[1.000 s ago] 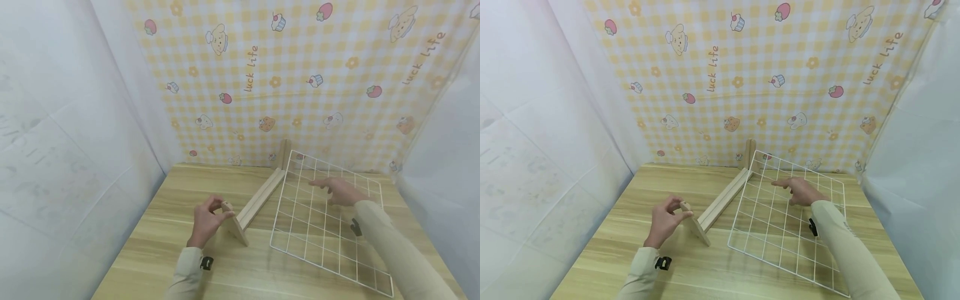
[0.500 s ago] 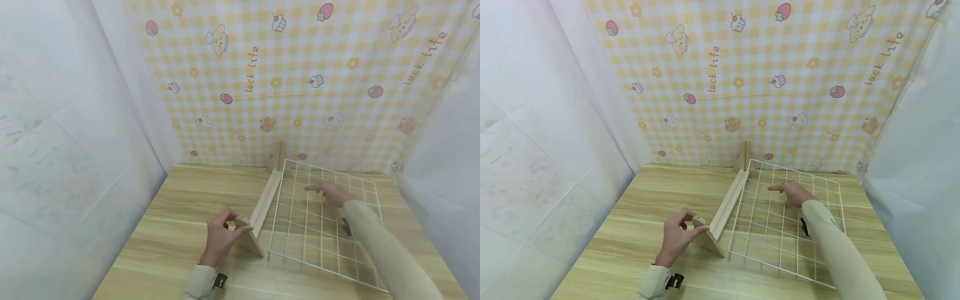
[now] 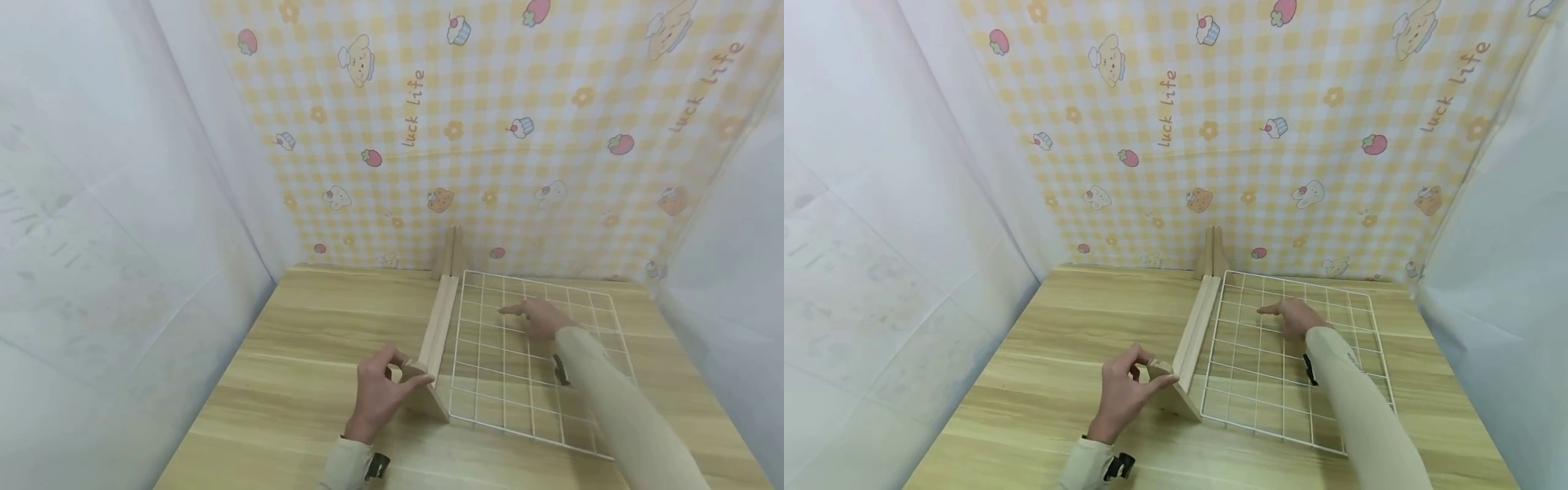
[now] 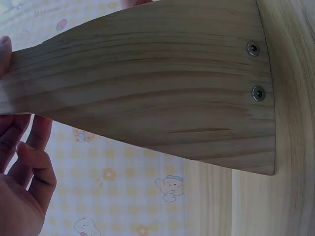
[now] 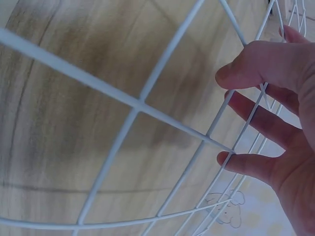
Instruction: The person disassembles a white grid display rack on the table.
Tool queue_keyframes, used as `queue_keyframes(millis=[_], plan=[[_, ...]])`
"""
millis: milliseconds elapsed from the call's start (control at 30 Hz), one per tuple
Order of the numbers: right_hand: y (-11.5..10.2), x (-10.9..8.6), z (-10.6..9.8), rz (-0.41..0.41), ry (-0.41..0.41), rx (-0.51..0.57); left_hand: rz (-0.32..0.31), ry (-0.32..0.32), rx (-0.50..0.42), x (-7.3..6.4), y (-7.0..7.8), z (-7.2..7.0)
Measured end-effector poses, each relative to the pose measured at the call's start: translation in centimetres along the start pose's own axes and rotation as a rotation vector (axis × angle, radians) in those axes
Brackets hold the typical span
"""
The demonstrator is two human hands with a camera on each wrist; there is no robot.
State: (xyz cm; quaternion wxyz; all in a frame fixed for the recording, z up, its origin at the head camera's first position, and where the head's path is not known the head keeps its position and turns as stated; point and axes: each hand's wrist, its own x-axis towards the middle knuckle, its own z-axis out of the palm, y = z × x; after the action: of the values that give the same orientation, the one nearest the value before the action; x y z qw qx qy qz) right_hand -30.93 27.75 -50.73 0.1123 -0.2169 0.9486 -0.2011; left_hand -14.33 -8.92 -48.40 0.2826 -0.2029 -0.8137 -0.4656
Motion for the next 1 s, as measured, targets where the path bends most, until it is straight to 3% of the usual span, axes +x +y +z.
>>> queue_keyframes(millis=[300,667,1000], plan=[[1.1,-0.3,1.1,0.063,-0.010,-0.001,0.007,0.015,0.023,0.0,0.5,0.6],[-0.2,-0.6,2.0,0.066,0.031,-0.115,-0.006,0.018,0.024,-0.3,0.9,0.2],[-0.6,-1.2,2.6,0.100,0.025,-0.130,-0.009,0.004,0.033,-0.7,0.9,0.2]])
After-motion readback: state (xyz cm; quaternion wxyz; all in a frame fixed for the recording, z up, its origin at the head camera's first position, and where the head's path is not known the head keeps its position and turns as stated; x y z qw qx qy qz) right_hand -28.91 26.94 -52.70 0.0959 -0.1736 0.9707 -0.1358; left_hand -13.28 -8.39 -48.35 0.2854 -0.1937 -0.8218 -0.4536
